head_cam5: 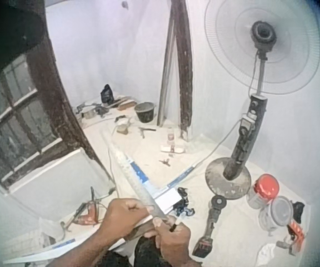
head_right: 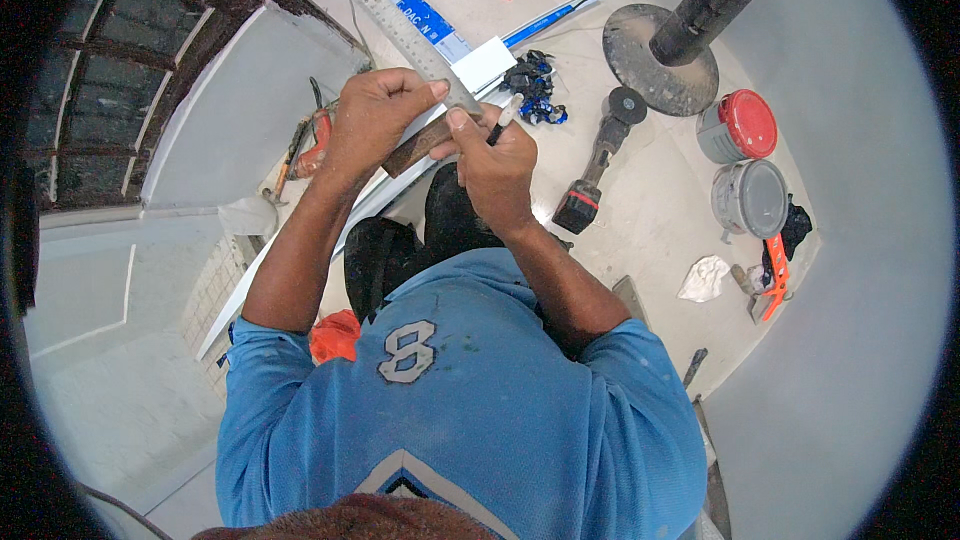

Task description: The person measures and marks long white metal profiles using a tape measure, square ruler, and marker, then cuts the marked sections with an angle grinder. The person handles the profiles, tools, and cut pieces on the floor.

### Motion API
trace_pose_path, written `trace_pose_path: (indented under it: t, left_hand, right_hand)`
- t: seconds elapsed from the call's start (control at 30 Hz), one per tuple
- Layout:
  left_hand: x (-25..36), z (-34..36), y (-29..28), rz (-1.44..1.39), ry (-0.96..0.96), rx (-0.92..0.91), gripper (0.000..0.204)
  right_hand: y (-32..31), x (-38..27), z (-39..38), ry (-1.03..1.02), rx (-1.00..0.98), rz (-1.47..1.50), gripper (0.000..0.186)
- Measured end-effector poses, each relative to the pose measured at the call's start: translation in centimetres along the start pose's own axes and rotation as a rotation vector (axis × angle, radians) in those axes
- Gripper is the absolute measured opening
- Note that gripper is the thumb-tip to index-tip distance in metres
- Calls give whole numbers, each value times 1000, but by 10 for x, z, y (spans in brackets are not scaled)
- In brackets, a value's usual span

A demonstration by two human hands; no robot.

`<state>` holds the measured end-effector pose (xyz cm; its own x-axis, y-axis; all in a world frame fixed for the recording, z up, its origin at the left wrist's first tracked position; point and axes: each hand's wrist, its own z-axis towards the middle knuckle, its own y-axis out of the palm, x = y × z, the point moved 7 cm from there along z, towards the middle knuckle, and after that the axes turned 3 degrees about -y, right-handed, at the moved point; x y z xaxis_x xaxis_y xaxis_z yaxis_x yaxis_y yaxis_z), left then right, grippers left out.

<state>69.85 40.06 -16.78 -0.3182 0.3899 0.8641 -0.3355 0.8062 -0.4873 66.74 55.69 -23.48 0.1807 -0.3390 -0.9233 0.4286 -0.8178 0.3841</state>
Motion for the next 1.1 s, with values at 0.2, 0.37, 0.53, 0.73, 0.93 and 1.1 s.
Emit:
trace_pose_path:
  t: [0.2,0.37,0.53,0.73,0.93,1.1]
  left_hand:
    - [3,-3,1,47,1,9,30]
    - [-2,0,4,49,49,28,32]
    - [-8,7,2,92,92,50,37]
    - [-10,14,4,64,102,49,37]
    - [-12,16,1,104,104,54,34]
    - [-9,13,0,98,76,33,35]
  right_hand:
    - [-3,4,0,22,9,-37,30]
    - [-3,8,0,20,42,-19,30]
    - [-2,0,1,81,-8,-114,30]
    - [-47,-5,4,-135,145,-296,49]
    - [-74,-68,-12,-406,112,-452,42]
    - [-22,-98,1,-862,-114,-761,21]
